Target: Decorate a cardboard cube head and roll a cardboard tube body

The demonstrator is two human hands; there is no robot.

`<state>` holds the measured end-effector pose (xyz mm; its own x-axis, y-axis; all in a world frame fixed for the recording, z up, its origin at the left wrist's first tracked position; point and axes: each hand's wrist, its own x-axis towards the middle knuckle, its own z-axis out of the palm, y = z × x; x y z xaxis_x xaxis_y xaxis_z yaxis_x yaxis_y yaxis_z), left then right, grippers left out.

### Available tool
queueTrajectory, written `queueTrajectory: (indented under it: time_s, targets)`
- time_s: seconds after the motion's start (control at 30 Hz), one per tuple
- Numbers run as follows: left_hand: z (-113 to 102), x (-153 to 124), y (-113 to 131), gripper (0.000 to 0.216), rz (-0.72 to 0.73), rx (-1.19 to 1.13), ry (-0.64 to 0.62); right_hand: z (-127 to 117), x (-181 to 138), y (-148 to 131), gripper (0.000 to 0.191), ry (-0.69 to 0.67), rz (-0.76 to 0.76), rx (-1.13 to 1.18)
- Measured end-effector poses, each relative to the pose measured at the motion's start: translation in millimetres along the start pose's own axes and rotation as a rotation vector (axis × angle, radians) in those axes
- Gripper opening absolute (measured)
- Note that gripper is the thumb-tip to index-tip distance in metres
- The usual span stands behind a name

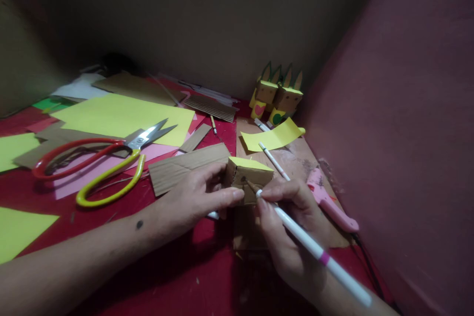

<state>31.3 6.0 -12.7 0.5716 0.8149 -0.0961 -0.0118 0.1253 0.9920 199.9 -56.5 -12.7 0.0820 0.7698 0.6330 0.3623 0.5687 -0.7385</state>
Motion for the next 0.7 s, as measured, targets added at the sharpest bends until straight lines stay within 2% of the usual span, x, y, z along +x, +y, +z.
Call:
queueTrajectory:
  time_s: [0.13, 0.4, 0.7]
  targets:
    - [0.4, -0.3, 0.3, 0.052, -0.005, 0.003, 0.008, -2.0, -1.1, 0.7, 0.016, -0.015, 0.034, -0.023]
    - [-0.7, -1.0, 0.6, 0.053, -0.004, 0.004, -0.002, -0.5, -1.5, -0.8, 0.018, -0.06, 0.1, 0.072]
    - [0.0, 0.2, -1.1, 0.052, 0.009, -0.006, -0.009, -0.3, -2.8, -0.9, 0.016, -0.047, 0.097, 0.017]
